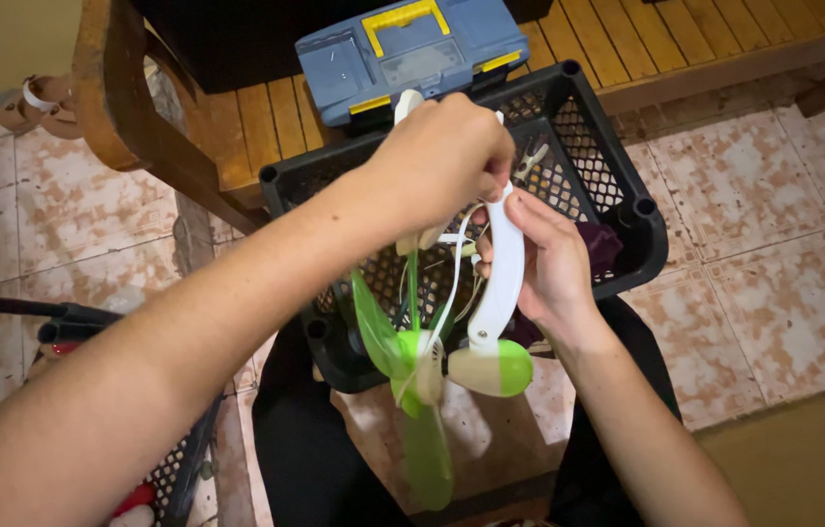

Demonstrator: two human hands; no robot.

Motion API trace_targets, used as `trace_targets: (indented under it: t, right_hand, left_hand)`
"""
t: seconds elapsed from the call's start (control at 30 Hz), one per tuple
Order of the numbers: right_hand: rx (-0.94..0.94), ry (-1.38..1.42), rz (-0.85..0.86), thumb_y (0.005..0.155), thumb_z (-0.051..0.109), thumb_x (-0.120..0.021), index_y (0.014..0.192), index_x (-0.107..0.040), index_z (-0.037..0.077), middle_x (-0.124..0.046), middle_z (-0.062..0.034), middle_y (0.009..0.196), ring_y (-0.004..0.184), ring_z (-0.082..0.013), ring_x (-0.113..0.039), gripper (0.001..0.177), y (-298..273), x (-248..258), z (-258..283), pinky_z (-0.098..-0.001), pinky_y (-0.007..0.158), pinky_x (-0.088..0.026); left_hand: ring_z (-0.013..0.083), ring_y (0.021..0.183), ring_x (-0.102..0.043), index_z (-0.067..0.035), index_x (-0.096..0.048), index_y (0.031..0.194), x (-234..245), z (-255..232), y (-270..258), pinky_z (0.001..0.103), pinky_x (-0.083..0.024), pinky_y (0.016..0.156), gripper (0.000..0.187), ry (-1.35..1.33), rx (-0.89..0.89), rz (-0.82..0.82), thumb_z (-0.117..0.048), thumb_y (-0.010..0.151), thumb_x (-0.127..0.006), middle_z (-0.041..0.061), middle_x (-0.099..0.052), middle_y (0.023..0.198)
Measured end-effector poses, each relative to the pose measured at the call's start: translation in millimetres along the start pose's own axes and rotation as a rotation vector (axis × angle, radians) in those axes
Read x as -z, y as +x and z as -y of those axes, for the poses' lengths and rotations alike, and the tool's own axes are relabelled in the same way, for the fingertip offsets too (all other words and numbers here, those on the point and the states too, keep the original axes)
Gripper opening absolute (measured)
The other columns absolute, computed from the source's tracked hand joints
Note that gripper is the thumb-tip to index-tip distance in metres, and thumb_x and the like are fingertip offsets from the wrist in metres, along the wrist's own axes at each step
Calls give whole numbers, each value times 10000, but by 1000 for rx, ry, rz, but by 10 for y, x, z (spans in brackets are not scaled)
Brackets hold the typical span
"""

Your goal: The person disassembles a small electric fan by removing the blade assembly and base, then wipes the base with a cloth. They reassemble the fan by reattaching the blade assembly and securing it with a screwdriver.

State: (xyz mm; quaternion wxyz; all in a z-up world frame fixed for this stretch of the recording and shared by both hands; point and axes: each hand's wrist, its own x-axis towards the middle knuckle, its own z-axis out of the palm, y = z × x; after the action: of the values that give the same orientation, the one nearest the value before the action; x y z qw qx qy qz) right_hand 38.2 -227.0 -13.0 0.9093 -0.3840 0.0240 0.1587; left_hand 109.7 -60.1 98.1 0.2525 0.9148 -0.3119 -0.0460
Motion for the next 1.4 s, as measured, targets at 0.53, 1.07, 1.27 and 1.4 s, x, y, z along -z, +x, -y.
trace_targets:
  t: [0.53,1.07,1.27,1.4]
  right_hand:
    - [-12,-25,12,1051,190,-550,1304,-606,-8,-671,-110,1014,704,-184,-644,327,48,21,-87,-325,599,-550]
    - [-58,0,-17,1056,207,-548,1227,-591,3,-678,-125,1030,728,-200,-638,270,74,104,-156,-345,614,-540]
    - [19,97,-129,1011,225,-514,1202,-594,-10,-698,-138,1050,870,-216,-709,313,131,134,-279,-349,781,-600]
    - [33,12,-42,1080,204,-558,1207,-568,5,-694,-143,1047,812,-204,-664,237,75,159,-292,-348,718,-559]
  left_hand:
    - [291,1057,-575,-116,-725,735,-147,130,-16,440,-418,823,249,264,-139,-157,-216,586,-897,88,-615,1007]
    - [258,855,-679,-87,-729,856,340,44,-146,392,-538,762,298,-66,98,-201,-336,808,-886,123,-713,921]
    - [200,1139,-731,-83,-691,1206,-122,-1135,-1326,310,-572,1007,307,-776,246,-458,-258,954,-686,80,-730,1213]
    - [313,1293,-603,7,-565,1387,-912,-926,-1132,386,-474,1094,480,-642,379,-766,-133,946,-689,199,-603,1384]
